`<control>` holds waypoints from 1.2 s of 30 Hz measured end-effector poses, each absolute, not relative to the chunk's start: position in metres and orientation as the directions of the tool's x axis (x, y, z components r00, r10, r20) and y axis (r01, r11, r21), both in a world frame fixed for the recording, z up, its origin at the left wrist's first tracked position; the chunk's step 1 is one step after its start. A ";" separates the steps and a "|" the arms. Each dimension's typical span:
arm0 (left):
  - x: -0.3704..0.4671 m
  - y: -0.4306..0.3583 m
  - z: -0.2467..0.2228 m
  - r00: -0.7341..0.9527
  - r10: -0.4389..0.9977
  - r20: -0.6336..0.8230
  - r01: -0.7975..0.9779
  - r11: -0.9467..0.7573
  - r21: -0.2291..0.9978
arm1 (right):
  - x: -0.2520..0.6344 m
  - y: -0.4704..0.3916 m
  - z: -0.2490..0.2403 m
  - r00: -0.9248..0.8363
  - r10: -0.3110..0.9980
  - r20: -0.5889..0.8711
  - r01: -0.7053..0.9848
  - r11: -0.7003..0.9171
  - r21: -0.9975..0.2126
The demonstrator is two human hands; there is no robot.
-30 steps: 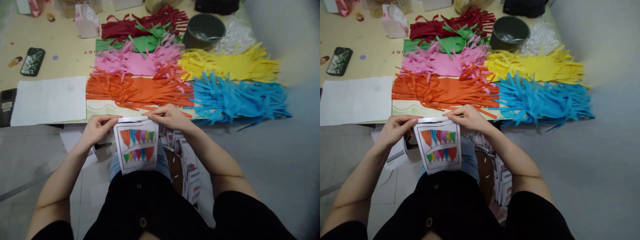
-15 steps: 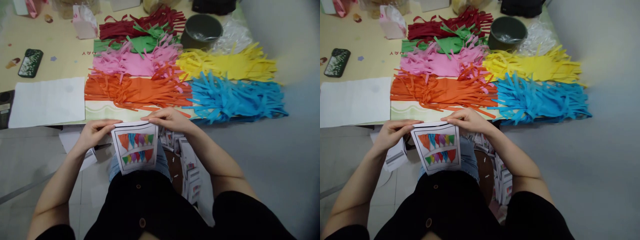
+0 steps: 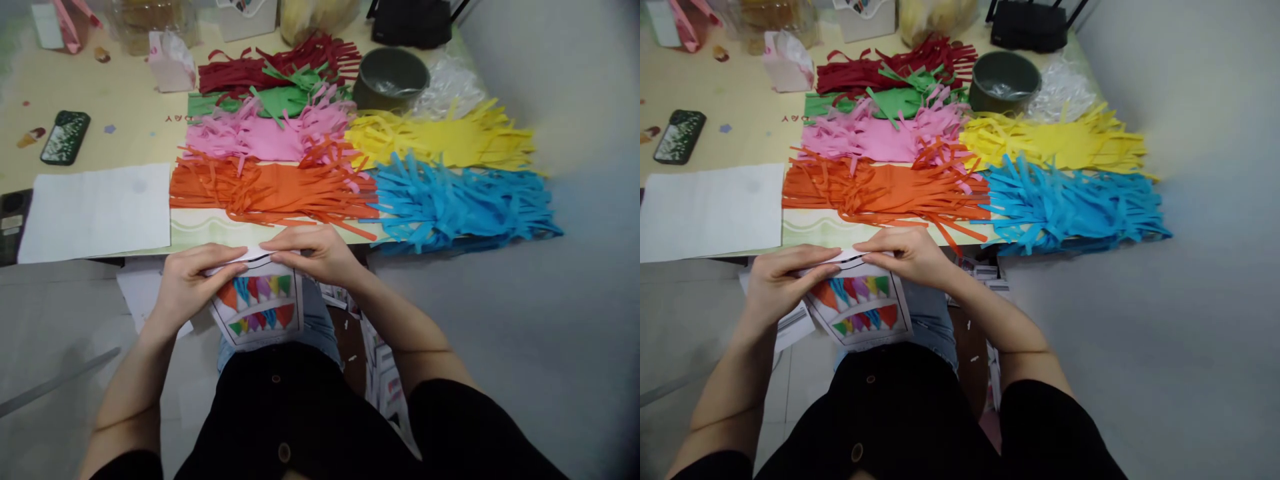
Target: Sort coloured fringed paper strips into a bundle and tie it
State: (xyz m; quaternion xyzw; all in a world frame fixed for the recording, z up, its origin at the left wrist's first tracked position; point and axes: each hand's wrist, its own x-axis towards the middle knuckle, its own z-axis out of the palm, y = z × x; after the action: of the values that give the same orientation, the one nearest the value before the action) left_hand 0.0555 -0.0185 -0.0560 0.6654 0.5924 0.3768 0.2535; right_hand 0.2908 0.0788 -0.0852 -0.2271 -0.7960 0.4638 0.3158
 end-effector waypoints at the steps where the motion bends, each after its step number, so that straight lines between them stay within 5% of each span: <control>1: 0.057 -0.020 -0.051 0.016 0.976 0.217 0.597 -0.184 0.781 | 0.288 0.077 -0.081 -0.699 0.649 0.302 0.071 0.482 -0.873; 5: 0.054 -0.030 -0.041 -0.015 0.955 0.295 0.614 -0.224 0.757 | 0.276 0.074 -0.072 -0.714 0.630 0.306 0.078 0.506 -0.859; 11: 0.035 -0.056 -0.048 -0.023 0.931 0.364 0.643 -0.264 0.718 | 0.244 0.064 -0.081 -0.710 0.507 0.489 -0.138 0.580 -0.803; 17: -0.017 -0.095 -0.061 -0.087 0.943 0.322 0.699 -0.172 0.694 | 0.193 0.071 -0.079 -0.889 0.340 0.307 -0.084 0.538 -0.839; 23: -0.071 -0.100 -0.086 -0.031 0.971 0.239 0.766 -0.130 0.629 | 0.106 0.110 -0.098 -0.830 0.515 0.212 0.190 0.619 -0.762; 36: -0.124 -0.049 -0.144 0.076 0.994 0.083 0.564 -0.112 0.818 | 0.013 0.116 -0.152 -0.870 0.458 0.185 0.228 0.704 -0.672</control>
State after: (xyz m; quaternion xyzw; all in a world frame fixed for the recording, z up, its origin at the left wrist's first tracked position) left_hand -0.1236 -0.0485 -0.1444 0.6629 0.5876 0.3414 0.3143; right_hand 0.0129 0.1164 -0.1521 -0.1889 -0.9071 0.3348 0.1717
